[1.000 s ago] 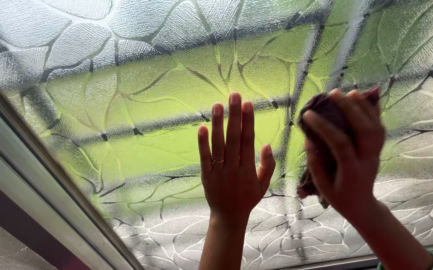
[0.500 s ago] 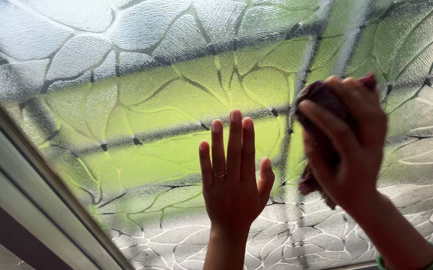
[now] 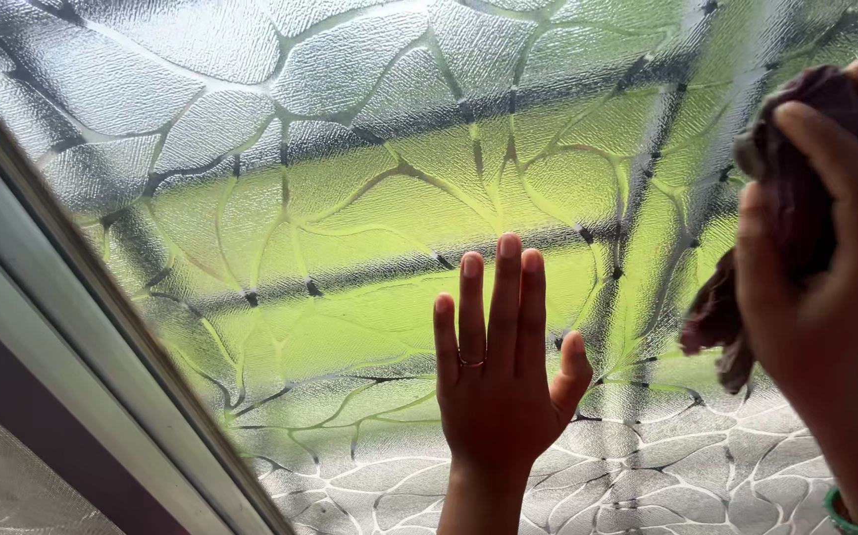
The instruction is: The person wipes a patterned glass window pane using a cloth while supporting themselves with one hand on the glass.
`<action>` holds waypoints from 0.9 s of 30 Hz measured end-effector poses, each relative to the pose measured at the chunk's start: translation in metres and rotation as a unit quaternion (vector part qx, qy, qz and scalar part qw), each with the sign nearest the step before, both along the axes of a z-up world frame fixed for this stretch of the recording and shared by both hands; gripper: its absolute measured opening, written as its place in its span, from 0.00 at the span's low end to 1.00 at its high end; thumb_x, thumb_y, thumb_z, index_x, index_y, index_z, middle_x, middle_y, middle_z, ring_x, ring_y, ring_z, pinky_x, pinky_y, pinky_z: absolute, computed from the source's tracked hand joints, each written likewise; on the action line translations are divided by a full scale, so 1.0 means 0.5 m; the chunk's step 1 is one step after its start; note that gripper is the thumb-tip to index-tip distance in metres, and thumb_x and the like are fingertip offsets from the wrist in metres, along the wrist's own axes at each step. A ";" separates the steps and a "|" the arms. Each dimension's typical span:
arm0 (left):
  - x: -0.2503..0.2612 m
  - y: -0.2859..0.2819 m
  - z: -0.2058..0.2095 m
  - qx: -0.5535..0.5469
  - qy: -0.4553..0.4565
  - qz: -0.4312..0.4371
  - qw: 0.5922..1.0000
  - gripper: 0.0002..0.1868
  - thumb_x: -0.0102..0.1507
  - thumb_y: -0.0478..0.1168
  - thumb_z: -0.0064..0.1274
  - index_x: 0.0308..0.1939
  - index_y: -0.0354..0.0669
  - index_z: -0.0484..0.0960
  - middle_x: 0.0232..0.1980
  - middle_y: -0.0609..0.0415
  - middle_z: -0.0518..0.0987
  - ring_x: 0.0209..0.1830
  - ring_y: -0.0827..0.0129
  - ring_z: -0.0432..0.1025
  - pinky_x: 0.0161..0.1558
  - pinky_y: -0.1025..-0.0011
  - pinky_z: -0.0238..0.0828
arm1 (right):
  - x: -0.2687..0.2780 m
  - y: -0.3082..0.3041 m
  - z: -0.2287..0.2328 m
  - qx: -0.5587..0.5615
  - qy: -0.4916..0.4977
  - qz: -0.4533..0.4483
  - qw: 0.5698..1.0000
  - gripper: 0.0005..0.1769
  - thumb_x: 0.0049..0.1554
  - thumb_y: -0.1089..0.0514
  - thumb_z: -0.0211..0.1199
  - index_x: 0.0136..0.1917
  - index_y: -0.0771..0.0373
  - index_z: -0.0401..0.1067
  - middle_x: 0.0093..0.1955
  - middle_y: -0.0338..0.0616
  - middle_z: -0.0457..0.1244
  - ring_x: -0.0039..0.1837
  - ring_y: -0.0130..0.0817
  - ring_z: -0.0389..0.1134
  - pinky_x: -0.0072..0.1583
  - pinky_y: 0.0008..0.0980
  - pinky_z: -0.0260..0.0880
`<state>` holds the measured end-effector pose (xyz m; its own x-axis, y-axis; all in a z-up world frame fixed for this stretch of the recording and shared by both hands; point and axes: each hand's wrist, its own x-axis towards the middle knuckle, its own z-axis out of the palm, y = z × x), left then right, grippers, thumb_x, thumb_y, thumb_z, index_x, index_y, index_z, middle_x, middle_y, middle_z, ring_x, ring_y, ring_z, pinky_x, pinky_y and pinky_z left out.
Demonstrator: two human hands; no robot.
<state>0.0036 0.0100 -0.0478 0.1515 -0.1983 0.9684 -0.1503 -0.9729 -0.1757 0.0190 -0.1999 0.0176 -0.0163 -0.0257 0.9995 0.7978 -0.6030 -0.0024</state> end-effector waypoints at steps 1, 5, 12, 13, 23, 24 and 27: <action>0.002 0.000 0.001 0.001 0.000 -0.004 1.000 0.33 0.73 0.53 0.39 0.78 0.42 0.66 0.82 0.52 0.63 0.83 0.55 0.55 0.82 0.54 0.42 | 0.003 0.013 0.001 -0.008 -0.019 -0.027 0.999 0.20 0.67 0.64 0.58 0.71 0.60 0.65 0.77 0.58 0.51 0.74 0.52 0.61 0.75 0.50 0.64; -0.004 0.004 -0.001 -0.002 0.006 -0.015 1.000 0.32 0.73 0.53 0.39 0.78 0.42 0.66 0.82 0.51 0.64 0.83 0.55 0.57 0.82 0.53 0.43 | -0.009 0.071 -0.035 -0.123 -0.080 -0.145 0.979 0.20 0.60 0.60 0.68 0.65 0.57 0.73 0.72 0.52 0.57 0.71 0.57 0.61 0.78 0.55 0.58; -0.018 0.010 0.003 -0.013 0.005 -0.012 1.000 0.31 0.74 0.53 0.39 0.79 0.45 0.68 0.82 0.55 0.65 0.85 0.58 0.57 0.84 0.56 0.45 | -0.012 0.051 0.073 -0.080 0.038 0.009 0.996 0.21 0.67 0.58 0.61 0.73 0.54 0.68 0.77 0.52 0.57 0.75 0.46 0.62 0.78 0.49 0.61; -0.021 0.014 0.007 -0.005 0.005 -0.003 1.000 0.31 0.74 0.53 0.38 0.79 0.45 0.68 0.83 0.55 0.65 0.85 0.58 0.57 0.84 0.56 0.44 | -0.008 0.063 0.096 -0.060 0.073 0.037 0.995 0.22 0.69 0.57 0.59 0.75 0.52 0.67 0.77 0.50 0.57 0.75 0.44 0.62 0.77 0.46 0.63; -0.059 0.043 0.043 -0.038 0.008 0.015 0.999 0.33 0.73 0.54 0.40 0.81 0.50 0.64 0.84 0.55 0.60 0.86 0.58 0.52 0.84 0.53 0.39 | -0.056 0.127 0.129 -0.216 -0.096 -0.105 0.966 0.28 0.51 0.62 0.73 0.66 0.53 0.75 0.73 0.50 0.61 0.76 0.54 0.61 0.80 0.61 0.59; -0.067 0.061 0.060 -0.060 0.013 0.013 0.998 0.33 0.72 0.55 0.40 0.80 0.51 0.63 0.84 0.54 0.60 0.85 0.56 0.51 0.82 0.51 0.38 | -0.055 0.125 0.128 -0.212 -0.090 -0.093 0.969 0.29 0.51 0.61 0.72 0.67 0.52 0.75 0.74 0.48 0.61 0.76 0.54 0.61 0.81 0.61 0.59; -0.083 0.121 0.113 -0.134 0.005 0.002 0.991 0.35 0.72 0.49 0.41 0.82 0.39 0.59 0.86 0.47 0.57 0.88 0.49 0.48 0.84 0.48 0.38 | -0.048 0.125 0.120 -0.208 -0.094 -0.090 0.969 0.29 0.52 0.62 0.69 0.67 0.52 0.74 0.74 0.49 0.61 0.77 0.53 0.61 0.81 0.61 0.58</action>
<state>-0.0381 0.0704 0.0088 0.1610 0.0661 0.9847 -0.1466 -0.9851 0.0901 -0.0050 -0.1374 0.0778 -0.1663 0.3986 0.9019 0.6420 -0.6505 0.4059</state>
